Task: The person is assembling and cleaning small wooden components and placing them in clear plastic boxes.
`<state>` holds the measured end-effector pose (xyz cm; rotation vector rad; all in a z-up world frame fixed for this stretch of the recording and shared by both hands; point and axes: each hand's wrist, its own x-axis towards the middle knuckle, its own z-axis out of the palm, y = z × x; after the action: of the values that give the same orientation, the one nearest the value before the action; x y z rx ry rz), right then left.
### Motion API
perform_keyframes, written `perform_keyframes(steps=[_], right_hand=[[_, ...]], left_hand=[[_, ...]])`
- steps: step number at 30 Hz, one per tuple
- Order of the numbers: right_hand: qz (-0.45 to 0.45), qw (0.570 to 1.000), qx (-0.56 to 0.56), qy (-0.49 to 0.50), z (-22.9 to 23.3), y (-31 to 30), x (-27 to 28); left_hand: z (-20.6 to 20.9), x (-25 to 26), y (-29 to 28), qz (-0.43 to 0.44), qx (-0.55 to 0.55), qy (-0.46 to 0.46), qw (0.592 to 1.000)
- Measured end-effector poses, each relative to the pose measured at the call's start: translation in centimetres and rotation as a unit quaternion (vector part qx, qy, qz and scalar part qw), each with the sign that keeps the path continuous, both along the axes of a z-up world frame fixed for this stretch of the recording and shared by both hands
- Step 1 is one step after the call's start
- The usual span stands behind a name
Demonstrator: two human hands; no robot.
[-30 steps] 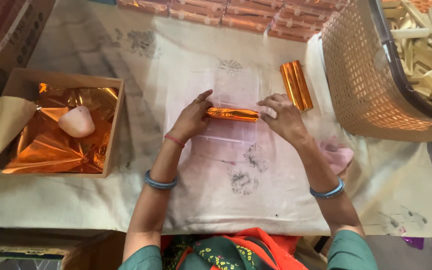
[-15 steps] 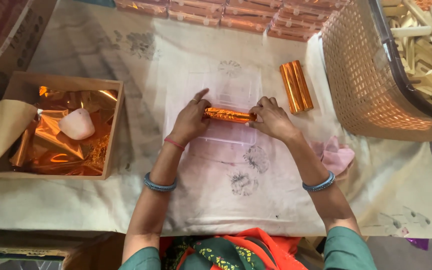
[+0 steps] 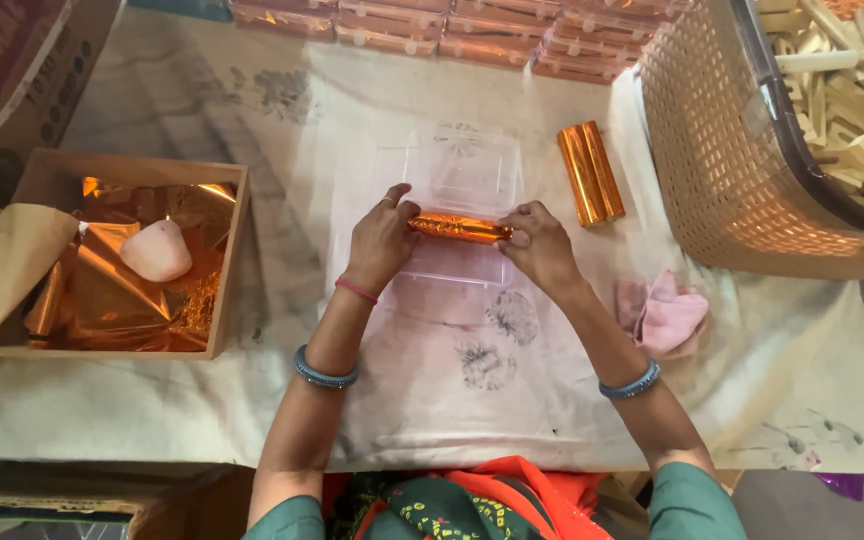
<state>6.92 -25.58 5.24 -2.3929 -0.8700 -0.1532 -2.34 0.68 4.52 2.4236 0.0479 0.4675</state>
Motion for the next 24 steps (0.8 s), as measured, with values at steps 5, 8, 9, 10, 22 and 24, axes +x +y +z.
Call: perform_keyframes(steps=[5,8,9,10,22,24], right_hand=[[-0.046,0.997,-0.046,0.038,0.1,1.1,0.5],[-0.064,0.994,-0.081,0.022,0.7,1.2,0.1],[-0.066,0.993,-0.094,0.016,0.9,1.1,0.0],[-0.067,0.993,-0.093,0.016,1.4,1.2,0.1],[-0.042,0.961,-0.272,0.009,2.9,1.6,0.6],[-0.027,0.967,-0.251,0.019,1.8,1.4,1.4]], left_hand=[[-2.1,1.0,0.8,-0.013,-0.048,-0.053,0.997],[-3.0,1.6,0.9,-0.006,-0.046,-0.064,0.997],[-3.5,1.7,1.0,0.001,-0.042,-0.067,0.997],[-2.9,1.8,1.0,0.0,-0.041,-0.068,0.997],[-1.8,0.8,0.4,0.01,0.006,-0.026,1.0],[-2.4,1.2,0.5,0.007,0.032,-0.079,0.996]])
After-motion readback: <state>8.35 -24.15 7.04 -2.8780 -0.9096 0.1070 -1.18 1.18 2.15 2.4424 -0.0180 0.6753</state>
